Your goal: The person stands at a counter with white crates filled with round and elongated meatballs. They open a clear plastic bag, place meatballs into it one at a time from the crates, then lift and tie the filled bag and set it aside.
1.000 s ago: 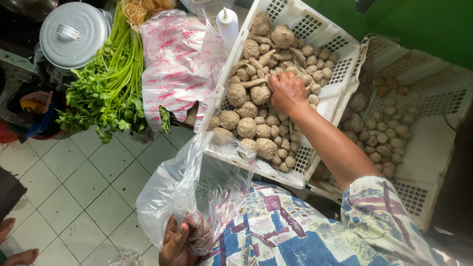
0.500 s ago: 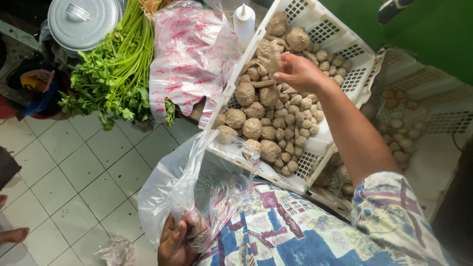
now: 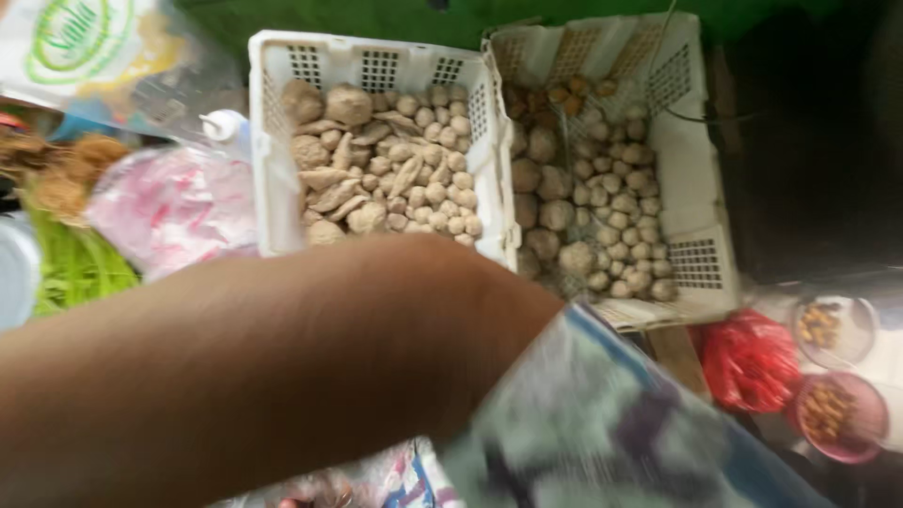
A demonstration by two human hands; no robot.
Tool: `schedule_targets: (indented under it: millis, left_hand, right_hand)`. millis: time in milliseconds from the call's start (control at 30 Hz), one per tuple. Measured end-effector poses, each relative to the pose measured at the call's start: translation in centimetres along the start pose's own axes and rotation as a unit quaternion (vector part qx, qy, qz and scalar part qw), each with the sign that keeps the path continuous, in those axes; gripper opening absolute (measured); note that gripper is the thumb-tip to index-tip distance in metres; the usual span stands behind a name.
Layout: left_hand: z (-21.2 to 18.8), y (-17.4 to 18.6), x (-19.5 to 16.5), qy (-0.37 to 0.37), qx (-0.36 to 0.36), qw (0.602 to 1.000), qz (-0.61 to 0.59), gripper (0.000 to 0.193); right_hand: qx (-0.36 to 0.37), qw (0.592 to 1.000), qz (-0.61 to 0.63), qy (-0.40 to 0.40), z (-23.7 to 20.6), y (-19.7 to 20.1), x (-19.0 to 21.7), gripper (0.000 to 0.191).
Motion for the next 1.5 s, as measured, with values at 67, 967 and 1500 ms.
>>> schedule_targets:
  millis: [67, 967, 1500]
  left_hand:
    - [0.4, 0.4, -0.2, -0.006, -0.007, 1.000, 0.004, 0.035]
    - [-0.8, -5.5, 2.3, 0.042, -0.025, 0.998, -0.030, 0.046]
    - [4.1, -14.7, 3.9, 0.034, 0.309, 0.868, 0.387, 0.016]
  right_hand:
    - [-0.006, 1.000, -0.017, 0.019, -3.3, 2.1, 0.2, 0.035]
    - [0.263, 0.837, -0.260, -0.403, -27.7, -11.9, -10.8, 0.024]
    - [-0.117, 0.922, 0.340, -0.142, -25.2, -14.7, 4.1, 0.092]
Point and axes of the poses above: each hand's wrist, its own z-axis towards the middle knuckle, its own y-axis out of the back of the hand, x = y × z, the point moved 4 cm from there along z, towards the middle knuckle, and after that the axes turned 3 degrees about -x, right-handed, at the moved point
